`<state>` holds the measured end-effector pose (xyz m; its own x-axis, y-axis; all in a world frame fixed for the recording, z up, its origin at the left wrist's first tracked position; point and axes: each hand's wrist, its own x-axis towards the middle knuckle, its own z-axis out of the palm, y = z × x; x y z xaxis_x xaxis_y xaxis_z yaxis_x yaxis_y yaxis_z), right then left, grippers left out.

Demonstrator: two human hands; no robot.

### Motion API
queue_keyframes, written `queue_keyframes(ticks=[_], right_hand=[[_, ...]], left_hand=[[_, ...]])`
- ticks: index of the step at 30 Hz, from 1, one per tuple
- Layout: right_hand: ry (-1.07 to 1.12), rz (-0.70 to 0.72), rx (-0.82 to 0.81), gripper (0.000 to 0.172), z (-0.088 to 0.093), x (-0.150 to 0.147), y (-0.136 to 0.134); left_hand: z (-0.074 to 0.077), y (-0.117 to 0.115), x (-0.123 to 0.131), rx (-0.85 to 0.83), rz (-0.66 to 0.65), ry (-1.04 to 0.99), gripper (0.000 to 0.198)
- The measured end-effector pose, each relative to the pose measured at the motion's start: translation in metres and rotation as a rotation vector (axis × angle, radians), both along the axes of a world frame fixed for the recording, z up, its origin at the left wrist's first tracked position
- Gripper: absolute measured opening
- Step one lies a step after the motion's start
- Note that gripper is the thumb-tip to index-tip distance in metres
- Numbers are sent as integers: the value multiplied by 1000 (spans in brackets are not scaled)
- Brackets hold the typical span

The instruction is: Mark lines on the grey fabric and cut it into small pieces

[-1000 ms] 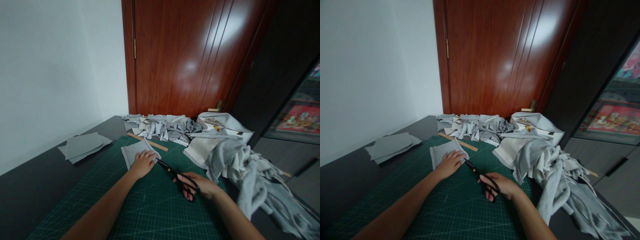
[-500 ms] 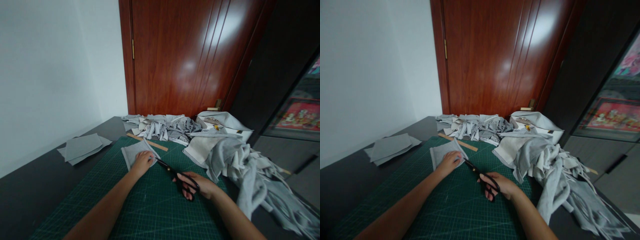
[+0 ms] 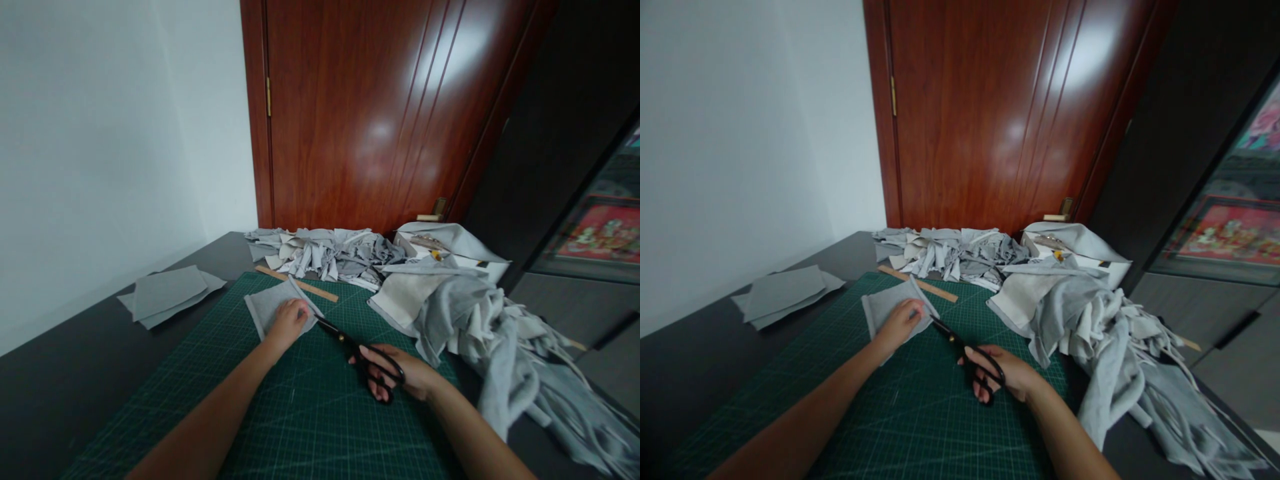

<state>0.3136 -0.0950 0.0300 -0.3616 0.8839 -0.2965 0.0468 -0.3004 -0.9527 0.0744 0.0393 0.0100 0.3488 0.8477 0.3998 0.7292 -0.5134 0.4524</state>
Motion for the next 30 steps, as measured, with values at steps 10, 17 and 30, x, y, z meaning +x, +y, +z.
queue_keyframes(ticks=[10, 17, 30], right_hand=[[6, -12, -1, 65, -4, 2, 2], [35, -25, -13, 62, -5, 6, 4], [12, 2, -9, 60, -3, 5, 2]], left_hand=[[12, -28, 15, 96, -341, -128, 16], [4, -20, 8, 129, -165, -56, 47], [-3, -15, 3, 41, -101, 139, 14]])
